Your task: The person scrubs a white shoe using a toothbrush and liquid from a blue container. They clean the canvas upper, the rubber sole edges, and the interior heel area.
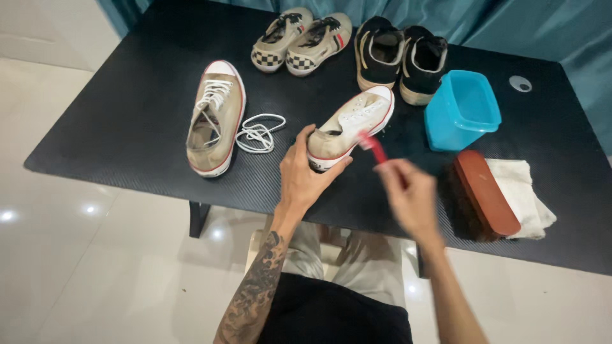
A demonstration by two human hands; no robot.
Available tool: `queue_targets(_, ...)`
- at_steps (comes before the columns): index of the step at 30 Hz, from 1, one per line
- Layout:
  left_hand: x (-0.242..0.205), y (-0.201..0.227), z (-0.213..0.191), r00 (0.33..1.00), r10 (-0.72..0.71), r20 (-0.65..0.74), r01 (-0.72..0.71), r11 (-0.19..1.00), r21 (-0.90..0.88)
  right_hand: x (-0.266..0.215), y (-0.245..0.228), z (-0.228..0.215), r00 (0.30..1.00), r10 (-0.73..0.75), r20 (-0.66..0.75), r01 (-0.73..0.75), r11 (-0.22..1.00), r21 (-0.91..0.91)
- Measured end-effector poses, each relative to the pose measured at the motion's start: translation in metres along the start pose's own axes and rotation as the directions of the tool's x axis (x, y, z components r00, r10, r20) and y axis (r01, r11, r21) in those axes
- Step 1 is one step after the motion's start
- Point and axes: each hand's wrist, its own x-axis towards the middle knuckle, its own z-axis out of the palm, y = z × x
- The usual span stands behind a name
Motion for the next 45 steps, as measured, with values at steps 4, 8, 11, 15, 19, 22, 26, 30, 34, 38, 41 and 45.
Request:
queue_targets(4, 0.001, -0.002, -0.002, 1.0, -0.011, -0.021, 0.011, 1.0, -0.029, -0.006, 0.006, 0.042, 0.999, -0.027, 0.018, 0.025, 0.994, 0.108)
queue_targets(8, 0.003, -0.012, 0.002, 0.999, -0.038, 0.0, 0.038, 0.998, -0.055, -0.001, 0.014, 0.057, 0.993, -0.088, -0.073, 0.093, 0.993, 0.077)
queue_targets(11, -0.005, -0.012, -0.002, 0.999, -0.04, 0.0, 0.04, 0.995, -0.092, -0.005, 0.017, 0.054, 0.985, -0.144, -0.097, 0.15, 0.987, 0.059)
queue_targets(15, -0.003, -0.007, -0.006, 0.998, -0.017, 0.06, 0.02, 0.999, -0.044, 0.002, 0.023, 0.054, 0.957, -0.224, -0.184, 0.234, 0.972, 0.032)
queue_targets(19, -0.006, -0.008, -0.011, 0.997, -0.001, 0.083, 0.004, 1.0, -0.03, -0.004, 0.008, 0.049, 0.981, -0.17, -0.09, 0.178, 0.98, 0.084)
queue_targets(22, -0.005, -0.005, -0.014, 0.993, 0.006, 0.116, -0.007, 1.0, 0.01, 0.001, 0.038, 0.053, 0.986, -0.09, -0.141, 0.097, 0.994, 0.043)
queue_targets(26, -0.011, 0.0, -0.02, 0.97, 0.045, 0.239, -0.059, 0.997, 0.05, -0.002, 0.048, 0.054, 0.975, 0.04, -0.218, 0.005, 0.979, 0.203)
queue_targets(30, -0.01, -0.017, -0.019, 0.92, 0.128, 0.37, -0.195, 0.969, 0.15, -0.004, 0.042, 0.051, 0.978, 0.047, -0.204, 0.01, 0.963, 0.268)
queue_targets(34, -0.008, -0.008, -0.015, 0.94, 0.16, 0.303, -0.194, 0.977, 0.087, -0.004, 0.036, 0.051, 0.988, 0.027, -0.15, 0.012, 0.968, 0.252)
queue_targets(38, -0.004, -0.002, -0.01, 0.977, 0.11, 0.183, -0.114, 0.993, 0.01, 0.005, 0.043, 0.051, 0.994, -0.008, -0.113, 0.027, 0.984, 0.174)
queue_targets(41, -0.004, -0.003, -0.009, 0.983, 0.07, 0.169, -0.068, 0.997, -0.02, 0.006, 0.035, 0.049, 0.995, -0.043, -0.094, 0.057, 0.987, 0.152)
queue_targets(45, -0.009, -0.004, -0.01, 0.98, 0.084, 0.179, -0.085, 0.996, -0.005, -0.008, 0.022, 0.05, 0.992, -0.104, -0.069, 0.111, 0.988, 0.108)
